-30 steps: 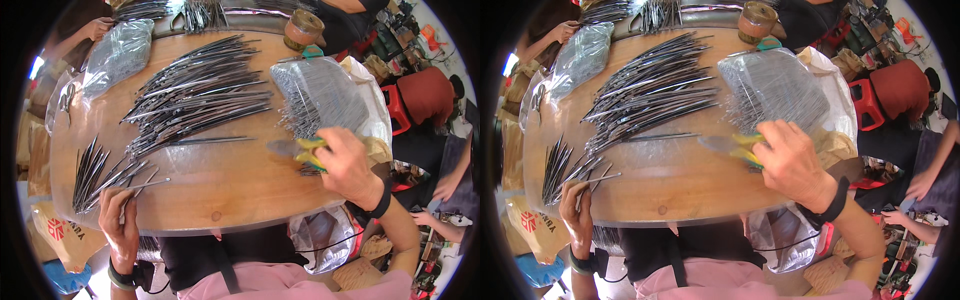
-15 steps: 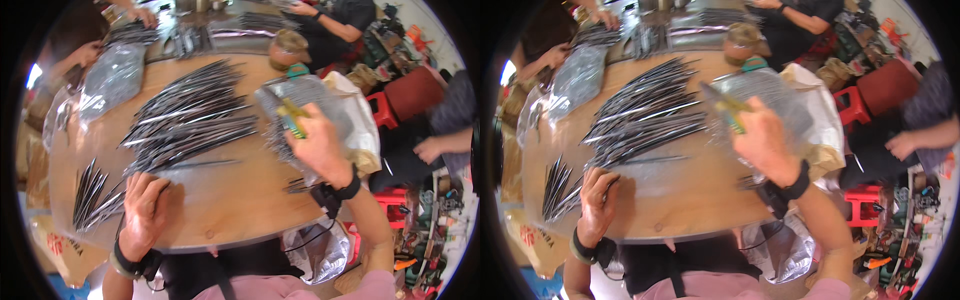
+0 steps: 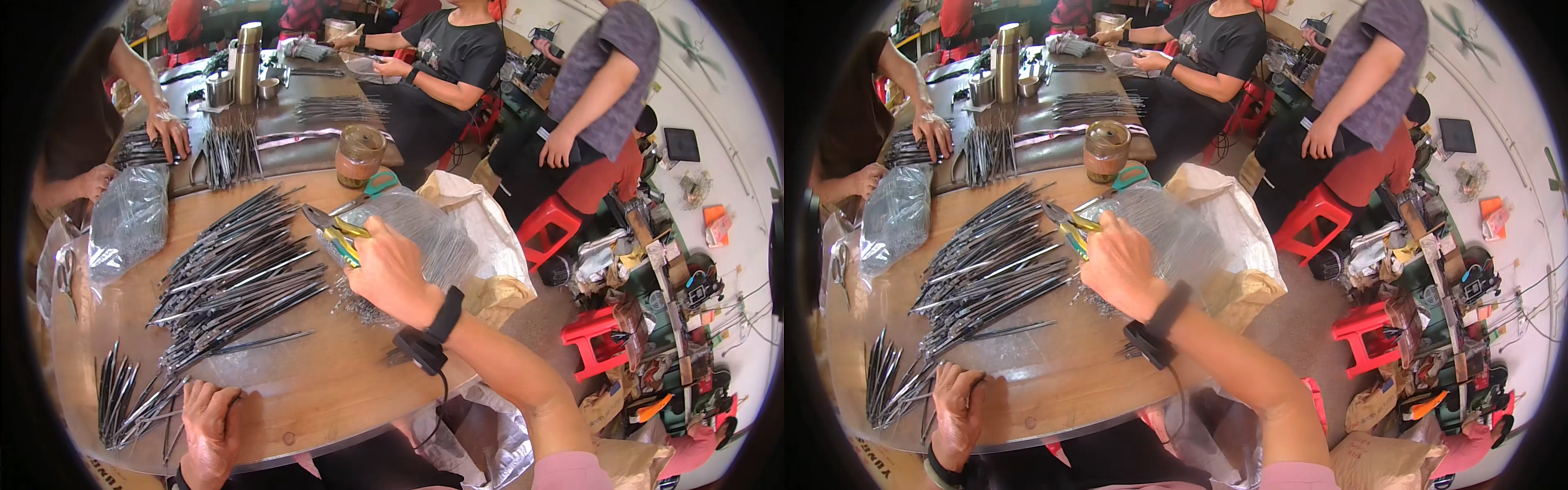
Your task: The person uses pliers to cut and trim thin metal strips on a wooden table. The person picks up strips from a pile, aligns them, and clips the ends off with the pliers, placing the finished strips aside.
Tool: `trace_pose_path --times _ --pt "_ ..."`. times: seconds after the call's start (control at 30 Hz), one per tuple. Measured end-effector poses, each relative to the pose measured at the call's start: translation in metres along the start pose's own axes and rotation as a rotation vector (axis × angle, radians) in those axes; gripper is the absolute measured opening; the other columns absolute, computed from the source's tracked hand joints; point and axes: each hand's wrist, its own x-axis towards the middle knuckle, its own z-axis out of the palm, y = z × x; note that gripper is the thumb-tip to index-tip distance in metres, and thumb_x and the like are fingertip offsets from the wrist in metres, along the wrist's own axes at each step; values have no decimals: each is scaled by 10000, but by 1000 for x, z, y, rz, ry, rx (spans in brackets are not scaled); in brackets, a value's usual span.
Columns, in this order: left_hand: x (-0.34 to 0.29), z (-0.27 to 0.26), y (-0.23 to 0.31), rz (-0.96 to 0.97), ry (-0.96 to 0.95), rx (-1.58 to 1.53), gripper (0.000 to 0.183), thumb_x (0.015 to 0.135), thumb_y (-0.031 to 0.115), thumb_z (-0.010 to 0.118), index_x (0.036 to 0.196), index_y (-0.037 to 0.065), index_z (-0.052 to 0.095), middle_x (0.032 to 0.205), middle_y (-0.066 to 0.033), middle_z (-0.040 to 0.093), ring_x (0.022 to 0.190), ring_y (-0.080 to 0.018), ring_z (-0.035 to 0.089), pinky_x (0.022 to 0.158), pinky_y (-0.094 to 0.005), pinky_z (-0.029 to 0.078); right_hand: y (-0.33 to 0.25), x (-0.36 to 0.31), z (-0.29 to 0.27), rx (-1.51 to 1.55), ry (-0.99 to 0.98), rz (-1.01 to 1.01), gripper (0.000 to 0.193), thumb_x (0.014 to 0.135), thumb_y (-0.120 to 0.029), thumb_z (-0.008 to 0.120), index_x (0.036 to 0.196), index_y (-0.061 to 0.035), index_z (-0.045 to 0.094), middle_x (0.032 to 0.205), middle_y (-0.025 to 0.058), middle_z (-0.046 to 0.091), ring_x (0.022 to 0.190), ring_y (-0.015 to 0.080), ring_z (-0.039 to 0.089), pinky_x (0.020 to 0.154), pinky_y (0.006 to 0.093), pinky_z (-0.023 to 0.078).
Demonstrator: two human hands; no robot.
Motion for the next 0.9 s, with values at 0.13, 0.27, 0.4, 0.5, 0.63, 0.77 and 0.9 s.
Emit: trace_pose_path --times 0.13,0.27,0.4,0.5,0.63,0.77,0.9 --pt "-6 2 0 -19 -22 -22 166 750 -35 678 902 20 644 792 -123 569 767 -332 534 738 -411 406 3 13 10 -62 -59 27 134 728 -104 648 749 17 702 956 193 611 908 355 631 761 446 533" --pt "-12 7 -3 -24 3 -29 168 750 -60 660 896 20 637 768 -133 556 737 -346 528 701 -410 409 2 21 7 -95 -154 45 140 704 -98 660 755 26 700 973 210 618 877 363 641 762 445 541" --pt "-20 2 -7 -28 -14 7 165 753 -53 666 895 28 639 779 -128 571 758 -343 552 726 -418 420 13 3 -8 -131 -279 -33 138 681 -73 638 730 49 680 950 223 629 851 378 649 748 446 542" --pt "-25 2 -11 -43 2 2 161 755 -44 673 892 33 640 783 -123 577 759 -340 558 739 -427 421 12 -3 -10 -106 -227 -45 127 678 -72 638 711 46 672 931 214 623 841 377 643 742 445 533" --pt "-24 2 -9 -4 15 8 162 755 -30 684 894 41 644 786 -108 584 755 -330 559 737 -429 415 11 12 -4 116 -1 45 135 693 -73 657 730 55 631 919 226 591 801 438 616 739 500 501" --pt "-19 -2 -1 8 -1 23 181 743 -22 692 904 47 648 774 -99 582 744 -312 558 707 -422 400 20 5 6 174 -28 34 207 766 -148 678 831 45 642 948 203 618 840 426 620 764 487 503" --pt "-23 1 -7 41 -7 27 199 730 -18 698 911 48 654 769 -92 588 735 -301 561 713 -409 413 20 -1 5 154 -38 18 204 787 -163 670 836 35 657 947 200 626 840 415 625 762 488 505"
